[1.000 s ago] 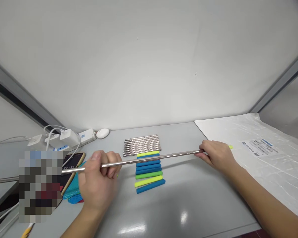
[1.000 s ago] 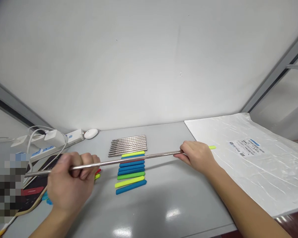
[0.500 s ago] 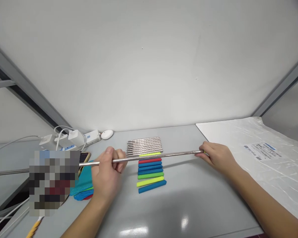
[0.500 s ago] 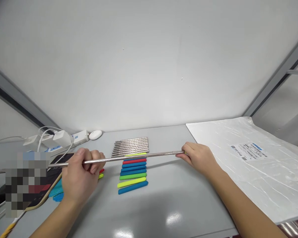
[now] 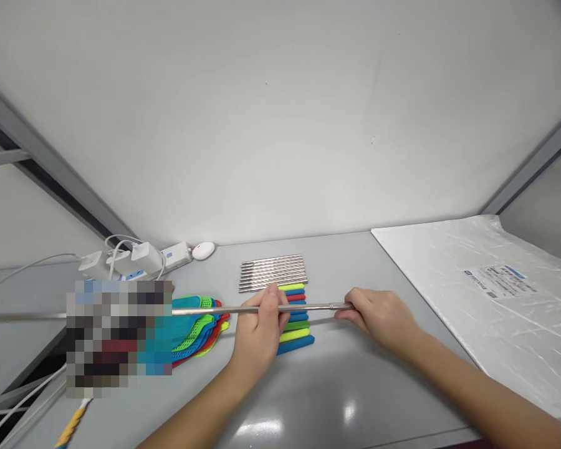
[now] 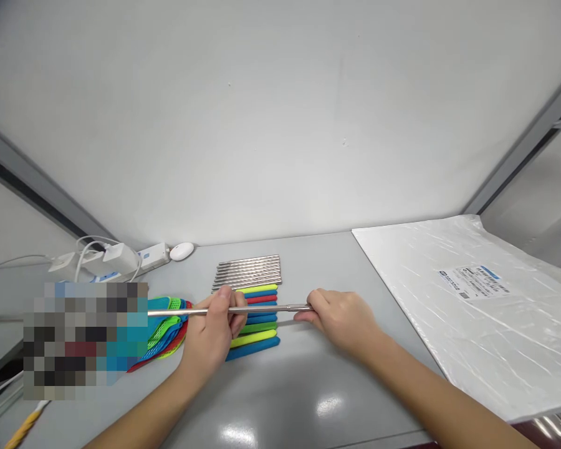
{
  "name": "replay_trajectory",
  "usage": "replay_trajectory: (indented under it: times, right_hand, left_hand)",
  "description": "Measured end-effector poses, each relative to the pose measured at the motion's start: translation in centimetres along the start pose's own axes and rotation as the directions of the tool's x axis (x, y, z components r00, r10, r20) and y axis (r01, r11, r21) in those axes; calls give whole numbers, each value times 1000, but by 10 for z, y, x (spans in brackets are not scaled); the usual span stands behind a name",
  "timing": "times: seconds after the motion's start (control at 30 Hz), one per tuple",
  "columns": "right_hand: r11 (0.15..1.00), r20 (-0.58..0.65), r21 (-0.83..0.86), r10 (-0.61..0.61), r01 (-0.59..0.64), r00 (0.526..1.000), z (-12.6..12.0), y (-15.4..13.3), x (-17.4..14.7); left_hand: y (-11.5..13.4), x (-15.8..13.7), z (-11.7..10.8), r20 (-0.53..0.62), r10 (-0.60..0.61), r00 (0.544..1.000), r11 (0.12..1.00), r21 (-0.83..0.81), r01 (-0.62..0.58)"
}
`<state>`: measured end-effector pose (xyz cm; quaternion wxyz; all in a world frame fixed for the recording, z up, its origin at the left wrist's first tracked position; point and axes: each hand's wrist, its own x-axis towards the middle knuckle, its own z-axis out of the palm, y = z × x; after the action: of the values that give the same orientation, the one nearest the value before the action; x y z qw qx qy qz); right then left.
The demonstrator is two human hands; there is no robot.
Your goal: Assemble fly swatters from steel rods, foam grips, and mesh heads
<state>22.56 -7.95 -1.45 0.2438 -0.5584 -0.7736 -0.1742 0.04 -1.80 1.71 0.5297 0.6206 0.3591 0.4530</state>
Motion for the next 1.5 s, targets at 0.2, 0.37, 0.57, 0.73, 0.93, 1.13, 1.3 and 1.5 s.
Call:
replay_trajectory:
  times: [0.2, 0.37, 0.57, 0.73, 0.93, 1.13, 1.3, 1.5]
  right_hand:
    - [998, 25, 56, 36, -37, 999, 5, -8, -1]
    - [995, 27, 85, 41, -43, 999, 3, -1, -1]
    - [1000, -4, 26, -7, 7, 1000, -6, 26, 0]
    - [999, 34, -18, 30, -29, 999, -8, 44, -5]
    - [998, 54, -57, 23, -20, 998, -9, 53, -10]
    - [997, 50, -77, 29, -25, 998, -11, 60, -14]
    - [996, 41, -90, 13, -9, 999, -8, 66, -20]
    - [991, 54, -130, -31, 38, 998, -2, 57, -22]
  left_hand:
    - [0, 6, 20, 80, -42, 996, 999, 12, 41]
    - [-11, 7, 46, 235, -69, 969, 997, 35, 63]
    - [4, 21, 11, 245, -56, 968, 994, 102, 31]
    - [10, 31, -43, -8, 47, 999, 994, -102, -47]
    - [8, 32, -59, -329, -19, 944, 879, -456, -141]
    - [14, 28, -65, -483, -10, 876, 804, -525, -280]
    - [16, 31, -75, -601, -69, 796, 749, -558, -357]
    - [9, 23, -59, -610, -23, 792, 821, -464, -333]
